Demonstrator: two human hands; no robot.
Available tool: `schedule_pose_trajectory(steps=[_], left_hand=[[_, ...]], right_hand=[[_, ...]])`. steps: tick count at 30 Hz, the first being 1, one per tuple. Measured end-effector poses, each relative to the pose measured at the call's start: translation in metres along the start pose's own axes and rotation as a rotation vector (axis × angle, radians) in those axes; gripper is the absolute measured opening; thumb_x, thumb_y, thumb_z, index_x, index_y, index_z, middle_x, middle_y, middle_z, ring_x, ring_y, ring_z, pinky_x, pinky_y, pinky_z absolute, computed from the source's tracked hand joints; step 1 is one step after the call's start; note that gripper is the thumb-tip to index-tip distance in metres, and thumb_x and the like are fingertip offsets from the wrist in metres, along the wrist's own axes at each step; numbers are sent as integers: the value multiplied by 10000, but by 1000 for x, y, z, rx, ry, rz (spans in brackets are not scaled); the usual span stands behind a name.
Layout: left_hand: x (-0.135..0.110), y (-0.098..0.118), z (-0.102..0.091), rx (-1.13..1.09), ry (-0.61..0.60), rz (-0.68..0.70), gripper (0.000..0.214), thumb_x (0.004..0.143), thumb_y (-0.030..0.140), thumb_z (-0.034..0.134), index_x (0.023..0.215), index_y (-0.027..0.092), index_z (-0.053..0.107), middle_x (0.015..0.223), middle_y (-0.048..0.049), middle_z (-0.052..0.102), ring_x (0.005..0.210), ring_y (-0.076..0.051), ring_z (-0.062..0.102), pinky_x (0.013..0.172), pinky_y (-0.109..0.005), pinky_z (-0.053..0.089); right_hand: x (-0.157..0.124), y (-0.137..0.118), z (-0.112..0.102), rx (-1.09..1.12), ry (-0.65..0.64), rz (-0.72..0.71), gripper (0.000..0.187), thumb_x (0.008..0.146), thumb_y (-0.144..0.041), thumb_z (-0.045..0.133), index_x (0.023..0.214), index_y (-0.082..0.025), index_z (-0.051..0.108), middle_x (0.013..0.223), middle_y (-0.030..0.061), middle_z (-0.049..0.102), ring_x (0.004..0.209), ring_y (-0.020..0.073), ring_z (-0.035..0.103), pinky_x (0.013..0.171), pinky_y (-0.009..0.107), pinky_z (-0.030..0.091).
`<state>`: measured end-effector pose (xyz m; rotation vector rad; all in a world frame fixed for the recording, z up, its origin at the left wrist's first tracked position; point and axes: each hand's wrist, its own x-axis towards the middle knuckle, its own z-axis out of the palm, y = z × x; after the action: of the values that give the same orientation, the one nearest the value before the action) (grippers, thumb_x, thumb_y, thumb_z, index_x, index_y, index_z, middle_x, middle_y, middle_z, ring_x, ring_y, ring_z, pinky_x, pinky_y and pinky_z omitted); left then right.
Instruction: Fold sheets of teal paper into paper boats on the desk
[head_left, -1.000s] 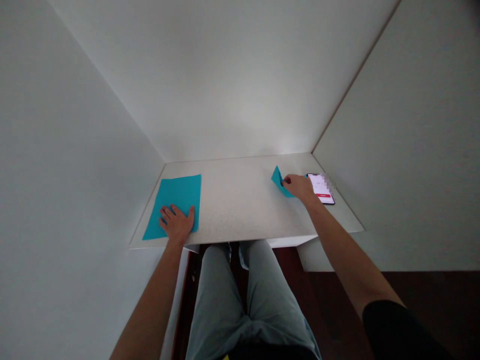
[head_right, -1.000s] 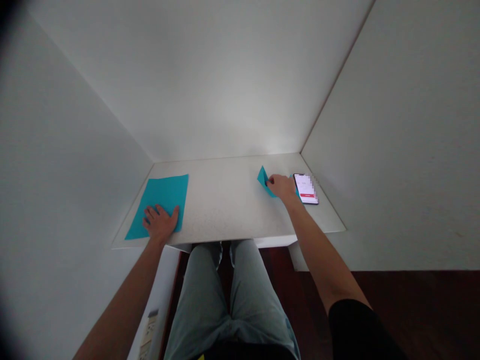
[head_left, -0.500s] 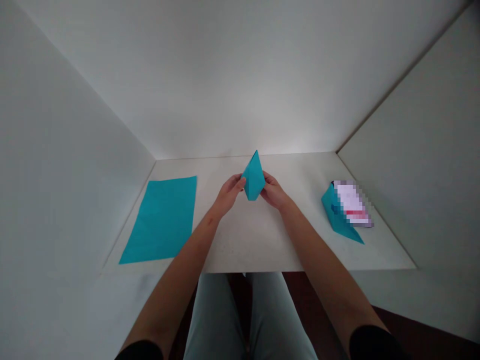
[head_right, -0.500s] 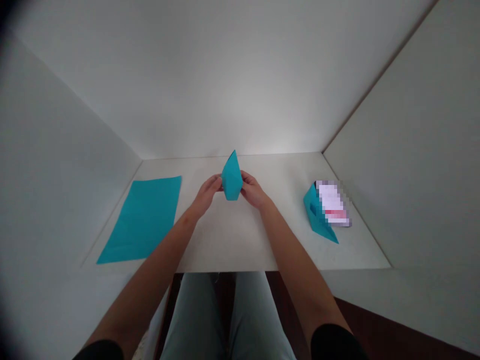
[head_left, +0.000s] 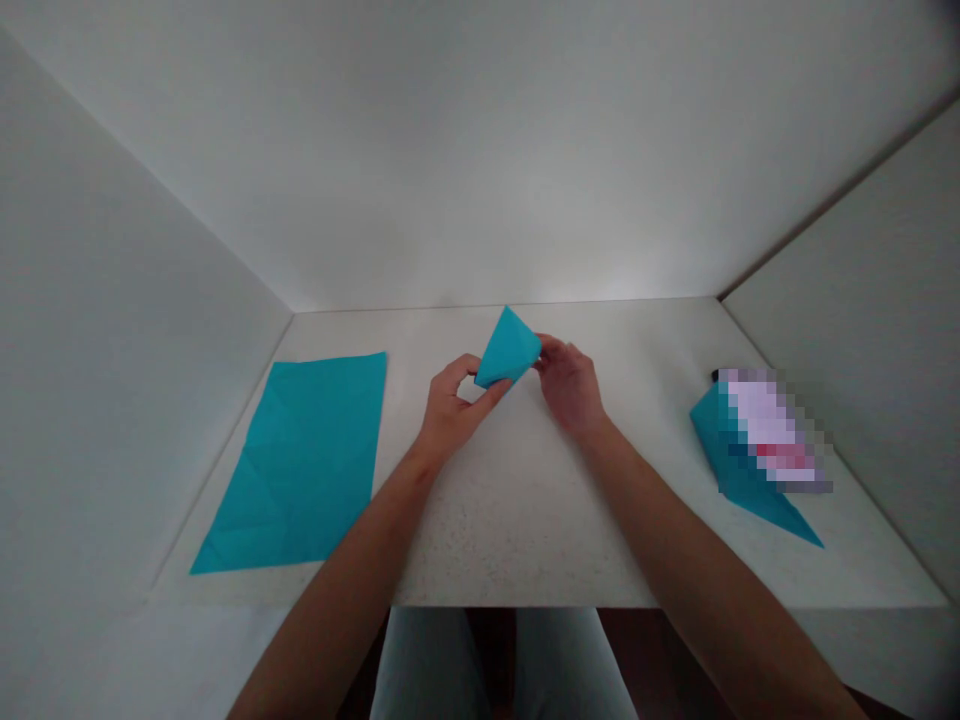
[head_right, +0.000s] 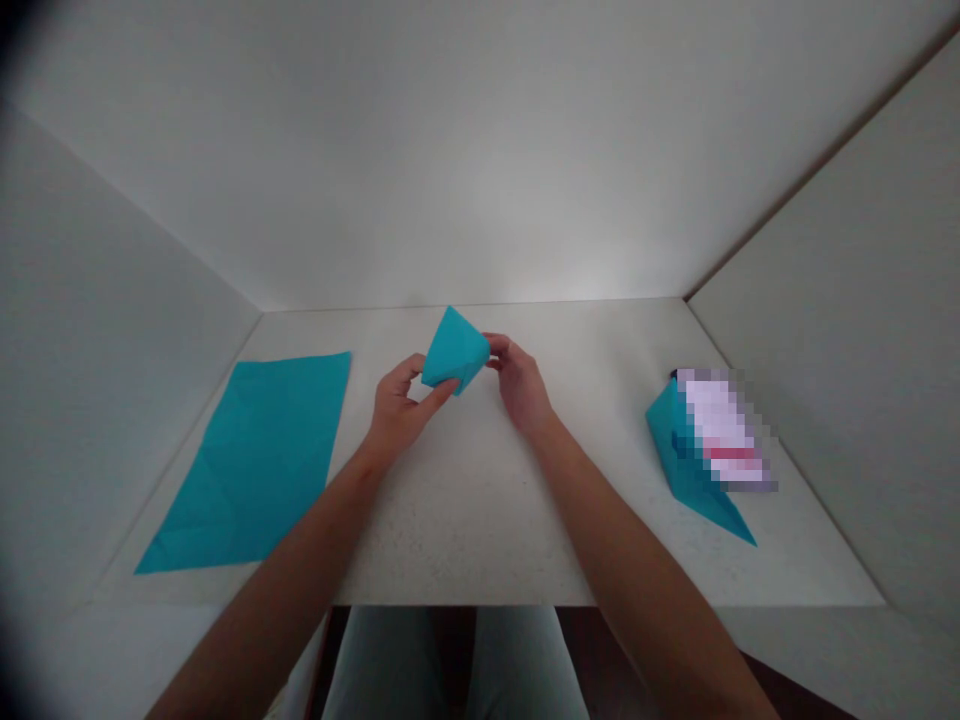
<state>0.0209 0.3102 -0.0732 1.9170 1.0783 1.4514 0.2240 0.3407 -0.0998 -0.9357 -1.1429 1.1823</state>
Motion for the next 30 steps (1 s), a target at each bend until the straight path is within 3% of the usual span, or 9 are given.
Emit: schedule_pose_trajectory(steps=[4, 6, 9, 11, 17, 21, 24, 27, 30], left_hand=[[1, -5, -1, 331, -21, 130, 41, 932, 206, 756, 913, 229, 729, 1002, -31, 794, 974, -207, 713, 965, -390, 454], [0, -6, -1, 433, -70, 150, 108, 915, 150, 751, 957, 249, 764, 1074, -27, 812, 1039, -216, 722, 1034, -424, 412], [-3, -5, 0, 491, -118, 167, 181, 917, 121, 758, 985, 285, 796, 1115, -10, 815, 1062, -215, 718, 1068, -452, 365], [-3, -4, 0, 507, -132, 175, 205, 921, 117, 764, 991, 304, 809, 1119, -6, 813, 1070, -217, 710, 1070, -462, 353], [-2, 0, -3, 575, -108, 147, 177, 929, 171, 785, 996, 329, 832, 1200, -36, 800, 1198, -274, 660, 1112, -518, 359], [-3, 1, -4, 645, -27, 143, 152, 912, 193, 790, 950, 331, 843, 1513, -50, 662, 1454, -348, 509, 1152, -566, 371], [-4, 0, -5, 658, 2, 136, 129, 920, 197, 776, 955, 303, 842, 1659, -61, 529, 1538, -362, 427, 1179, -562, 360], [-4, -3, -5, 636, -84, 157, 137, 933, 172, 744, 926, 272, 838, 1673, -69, 522, 1532, -332, 449, 1213, -544, 330], [-3, -5, -4, 594, -254, 216, 205, 949, 134, 692, 869, 267, 826, 1650, -46, 561, 1492, -280, 505, 1249, -526, 296]], right_hand=[[-1, -4, -7, -104, -21, -93, 700, 768, -922, 692, 1109, -313, 737, 1316, 80, 696, 1146, 307, 652, 953, 454, 569], [-4, -6, -6, -83, -60, -121, 691, 731, -881, 779, 1133, -322, 728, 1334, 72, 652, 1036, 264, 645, 884, 414, 571], [-7, -10, -4, -69, -140, -142, 620, 735, -816, 836, 1074, -311, 717, 1370, 66, 582, 939, 216, 617, 817, 380, 554], [-8, -11, -3, -94, -177, -159, 576, 771, -809, 812, 980, -285, 696, 1341, 77, 574, 978, 229, 611, 836, 388, 546], [-4, -7, -6, -167, -125, -164, 502, 836, -694, 807, 829, -256, 562, 1248, 72, 613, 1078, 259, 608, 883, 404, 547], [-1, -6, -10, -256, -123, -155, 412, 857, -601, 832, 804, -252, 620, 1262, 70, 620, 1123, 261, 616, 876, 397, 558], [-1, -8, -12, -367, -104, -176, 358, 901, -617, 795, 866, -266, 733, 1225, 74, 617, 1085, 248, 617, 833, 379, 553], [-1, -10, -14, -492, -44, -192, 372, 931, -635, 759, 925, -265, 797, 1138, 68, 606, 922, 211, 594, 760, 370, 531], [-1, -12, -14, -600, -6, -242, 334, 915, -584, 791, 916, -250, 794, 1020, 45, 585, 857, 204, 560, 760, 378, 516]])
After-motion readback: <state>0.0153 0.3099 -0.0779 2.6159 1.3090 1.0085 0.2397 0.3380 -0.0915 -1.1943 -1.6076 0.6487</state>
